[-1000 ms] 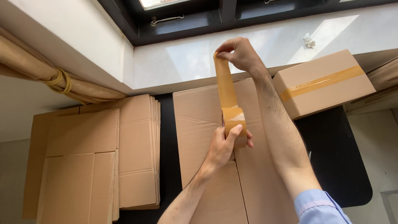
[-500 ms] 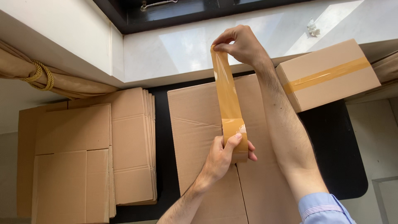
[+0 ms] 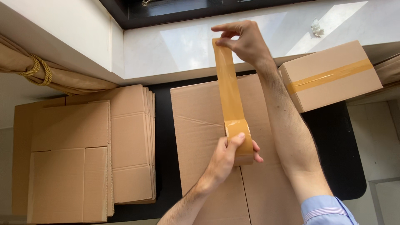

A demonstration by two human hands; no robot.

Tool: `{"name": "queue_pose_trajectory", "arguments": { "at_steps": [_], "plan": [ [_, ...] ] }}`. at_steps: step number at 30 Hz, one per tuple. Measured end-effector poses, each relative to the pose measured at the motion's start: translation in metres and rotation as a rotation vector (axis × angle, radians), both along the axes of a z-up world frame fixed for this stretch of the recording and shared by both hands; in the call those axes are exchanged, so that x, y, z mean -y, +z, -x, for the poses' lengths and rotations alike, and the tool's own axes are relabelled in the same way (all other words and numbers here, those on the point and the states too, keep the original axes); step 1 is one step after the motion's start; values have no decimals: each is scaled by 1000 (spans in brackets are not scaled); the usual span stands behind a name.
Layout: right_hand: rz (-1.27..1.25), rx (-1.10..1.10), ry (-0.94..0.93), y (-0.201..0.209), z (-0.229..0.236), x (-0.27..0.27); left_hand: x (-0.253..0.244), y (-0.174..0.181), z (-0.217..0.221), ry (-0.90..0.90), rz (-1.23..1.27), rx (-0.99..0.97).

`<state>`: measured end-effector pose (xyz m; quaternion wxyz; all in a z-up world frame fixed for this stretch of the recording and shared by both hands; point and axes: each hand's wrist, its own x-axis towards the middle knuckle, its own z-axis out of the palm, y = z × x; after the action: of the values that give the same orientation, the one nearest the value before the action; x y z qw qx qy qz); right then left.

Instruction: The person picks up a flat cardboard piece from a stack, folds it into a box shape, and uses a roll of tape and scissors to secure the bottom flaps. Then the person flips the box over, folds the top flaps, and applies tape to seal the box.

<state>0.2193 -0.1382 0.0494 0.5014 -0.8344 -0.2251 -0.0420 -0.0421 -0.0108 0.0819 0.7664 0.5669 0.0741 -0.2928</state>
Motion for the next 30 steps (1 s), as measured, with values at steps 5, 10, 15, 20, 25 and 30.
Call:
{"name": "queue_pose_trajectory", "arguments": {
  "at_steps": [5, 10, 15, 20, 25, 30],
  "plan": [
    [49, -204, 61, -15, -1, -9, -2, -22, 9, -98, 265, 66],
    [86, -297, -17, -19, -1, -6, -2, -30, 3, -78, 267, 14],
    [129, -458, -94, -22, 6, -5, -2, -24, 0, -74, 221, 17],
    [173, -462, -64, -43, 2, -9, -1, -24, 3, -81, 198, 34],
    [250, -588, -68, -54, 4, -11, 0, -27, 3, -84, 213, 31],
    [436, -710, -2, -50, 6, -18, 0, -24, 6, -64, 203, 35]
  ]
}}
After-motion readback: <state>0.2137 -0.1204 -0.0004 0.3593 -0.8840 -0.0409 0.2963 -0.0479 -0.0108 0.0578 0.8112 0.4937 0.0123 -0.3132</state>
